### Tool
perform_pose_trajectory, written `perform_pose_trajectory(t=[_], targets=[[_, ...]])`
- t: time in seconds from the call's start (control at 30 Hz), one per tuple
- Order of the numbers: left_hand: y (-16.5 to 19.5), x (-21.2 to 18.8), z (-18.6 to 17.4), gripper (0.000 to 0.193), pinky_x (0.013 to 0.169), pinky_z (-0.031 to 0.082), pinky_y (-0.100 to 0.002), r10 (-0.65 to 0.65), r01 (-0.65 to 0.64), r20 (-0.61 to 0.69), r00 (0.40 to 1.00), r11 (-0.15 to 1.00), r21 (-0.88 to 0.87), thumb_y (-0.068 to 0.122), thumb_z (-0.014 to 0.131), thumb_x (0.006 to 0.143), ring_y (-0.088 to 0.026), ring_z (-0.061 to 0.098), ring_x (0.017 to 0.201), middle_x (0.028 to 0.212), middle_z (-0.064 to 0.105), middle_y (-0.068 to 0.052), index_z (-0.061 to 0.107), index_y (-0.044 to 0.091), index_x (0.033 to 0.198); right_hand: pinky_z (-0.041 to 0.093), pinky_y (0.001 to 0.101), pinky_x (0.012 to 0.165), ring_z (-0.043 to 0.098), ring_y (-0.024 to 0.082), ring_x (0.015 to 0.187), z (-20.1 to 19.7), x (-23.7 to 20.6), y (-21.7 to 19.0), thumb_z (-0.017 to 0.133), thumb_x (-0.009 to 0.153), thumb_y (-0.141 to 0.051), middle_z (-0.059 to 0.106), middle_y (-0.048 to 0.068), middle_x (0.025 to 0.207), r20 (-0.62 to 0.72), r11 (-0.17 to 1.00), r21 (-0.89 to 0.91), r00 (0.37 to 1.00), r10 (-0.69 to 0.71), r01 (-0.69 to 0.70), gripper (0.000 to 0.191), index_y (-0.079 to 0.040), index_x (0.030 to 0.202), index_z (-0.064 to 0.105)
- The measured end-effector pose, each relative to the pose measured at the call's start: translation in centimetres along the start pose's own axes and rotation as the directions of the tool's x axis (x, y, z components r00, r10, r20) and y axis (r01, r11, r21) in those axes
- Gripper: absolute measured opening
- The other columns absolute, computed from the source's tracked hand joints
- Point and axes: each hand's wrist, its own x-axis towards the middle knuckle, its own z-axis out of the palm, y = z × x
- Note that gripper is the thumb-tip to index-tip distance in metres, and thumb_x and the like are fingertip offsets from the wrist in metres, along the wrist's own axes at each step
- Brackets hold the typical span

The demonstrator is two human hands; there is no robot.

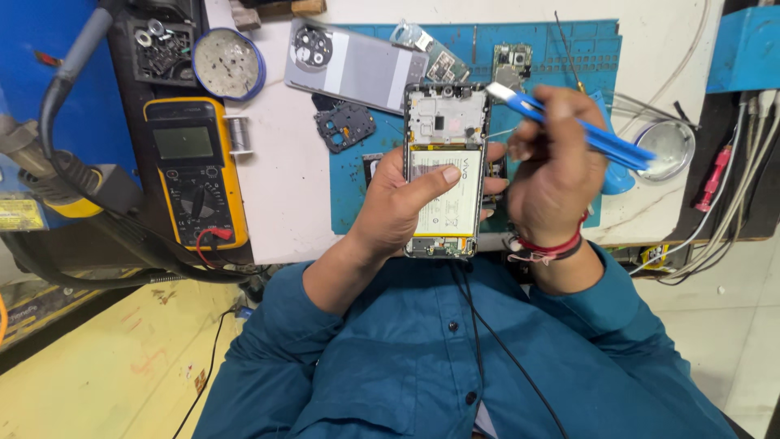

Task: The person pries open the back of a smartphone using a blue pry tool, then uses tweezers and a spudger to disconnect and lift out internal components including the battery. They hold the phone in one hand while working on the internals and set parts aside on the workbench.

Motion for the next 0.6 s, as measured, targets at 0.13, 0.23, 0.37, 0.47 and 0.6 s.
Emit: perform_pose_trajectory(t=[0.13,0.23,0.37,0.47,0.6], targets=[[-0.4,-0.1,-0.2,0.042,0.094,0.063,-0.042,0.022,-0.022,-0.018,1.0,1.0,0.008,0.009,0.052,0.109,-0.032,0.069,0.123,0.147,0.06,-0.023,0.049,-0.003,0.149,0.049,0.0305,0.08,0.057,0.017,0.085,-0.2,1.2,-1.6,0.053,0.12,-0.028,0.064,0.008,0.103,0.172,0.96,-0.008,0.946,-0.274,0.279,0.032,0.0,0.11,0.062],[-1.1,-0.3,-0.4,0.043,0.095,0.062,-0.04,0.059,-0.058,-0.031,0.998,0.998,0.04,0.007,0.052,0.109,-0.03,0.069,0.122,0.146,0.06,-0.022,0.048,-0.002,0.15,0.051,0.0297,0.085,0.06,0.017,0.087,1.1,1.3,-3.5,0.055,0.119,-0.021,0.064,0.006,0.102,0.311,0.899,-0.21,0.898,-0.311,0.384,0.02,-0.002,0.117,0.061],[-2.5,-0.1,-0.7,0.04,0.098,0.061,-0.036,0.118,-0.114,-0.07,0.991,0.992,0.051,0.003,0.053,0.107,-0.023,0.071,0.115,0.14,0.065,-0.016,0.051,-0.002,0.146,0.047,0.0281,0.075,0.056,0.016,0.077,4.0,0.8,-5.7,0.066,0.108,-0.006,0.068,0.004,0.098,0.429,0.695,-0.56,0.875,-0.223,0.452,0.016,-0.003,0.122,0.061],[-3.3,-0.1,-1.0,0.02,0.085,0.058,-0.03,0.216,-0.19,-0.101,0.971,0.957,0.218,0.001,0.059,0.115,-0.013,0.067,0.097,0.112,0.07,-0.011,0.06,-0.008,0.133,0.04,0.0274,0.057,0.05,0.014,0.062,6.1,0.4,-5.6,0.082,0.095,-0.003,0.073,0.006,0.093,0.469,0.457,-0.737,0.864,-0.184,0.498,0.028,-0.001,0.114,0.062],[-3.8,-0.2,-1.1,0.027,0.088,0.057,-0.028,0.222,-0.183,-0.158,0.962,0.956,0.23,0.003,0.059,0.106,-0.008,0.066,0.1,0.116,0.07,-0.004,0.059,-0.001,0.133,0.046,0.022,0.062,0.062,0.004,0.07,6.8,0.4,-4.9,0.084,0.099,-0.002,0.075,0.003,0.097,0.552,0.408,-0.68,0.791,-0.262,0.61,0.031,-0.002,0.117,0.059]])
